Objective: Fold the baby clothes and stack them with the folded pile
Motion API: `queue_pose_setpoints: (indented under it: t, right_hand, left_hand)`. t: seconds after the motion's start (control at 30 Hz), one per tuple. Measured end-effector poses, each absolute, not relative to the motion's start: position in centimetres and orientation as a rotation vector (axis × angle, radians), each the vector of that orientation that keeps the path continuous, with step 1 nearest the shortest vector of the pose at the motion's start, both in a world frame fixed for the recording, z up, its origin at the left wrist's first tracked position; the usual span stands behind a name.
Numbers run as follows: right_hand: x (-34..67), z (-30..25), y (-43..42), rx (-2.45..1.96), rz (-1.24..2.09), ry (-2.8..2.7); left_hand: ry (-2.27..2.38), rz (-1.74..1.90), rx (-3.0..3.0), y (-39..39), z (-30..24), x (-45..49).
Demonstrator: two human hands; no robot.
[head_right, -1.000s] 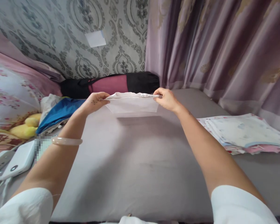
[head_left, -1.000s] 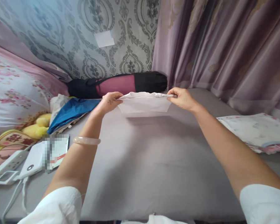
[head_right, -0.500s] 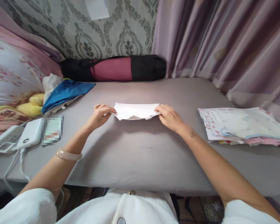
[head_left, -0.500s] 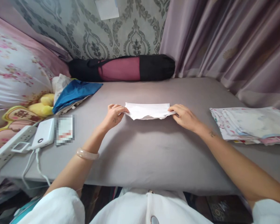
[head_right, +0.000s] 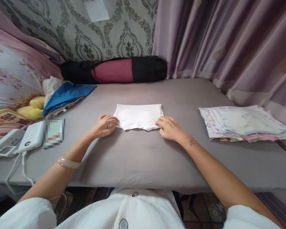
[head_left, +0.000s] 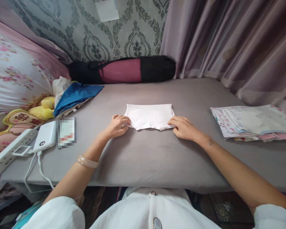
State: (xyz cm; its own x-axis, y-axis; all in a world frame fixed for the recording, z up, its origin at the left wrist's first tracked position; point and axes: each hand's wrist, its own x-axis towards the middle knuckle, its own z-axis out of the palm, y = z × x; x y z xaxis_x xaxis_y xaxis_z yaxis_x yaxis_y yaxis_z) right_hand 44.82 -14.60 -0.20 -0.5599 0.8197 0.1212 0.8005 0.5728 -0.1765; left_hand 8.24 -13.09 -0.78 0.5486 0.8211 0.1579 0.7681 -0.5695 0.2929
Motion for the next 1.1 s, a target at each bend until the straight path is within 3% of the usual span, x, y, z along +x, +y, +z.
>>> queue_pose_setpoints:
  t: [0.33, 0.6, 1.1]
  right_hand:
    - [37.4, -0.5, -11.0, -1.52, 0.135, -2.372]
    - [33.6, -2.7, -8.6, -1.683, 0.178, -2.421]
    - [34.2, -2.5, -7.6, -1.75, 0.367, -2.446]
  left_hand:
    - [1.63, 0.604, 2.473, -10.3, -1.1, 15.8]
    - [1.763, 0.256, 2.503, -8.4, -2.6, 20.1]
    - [1.748, 0.152, 2.546, -6.9, -3.2, 19.6]
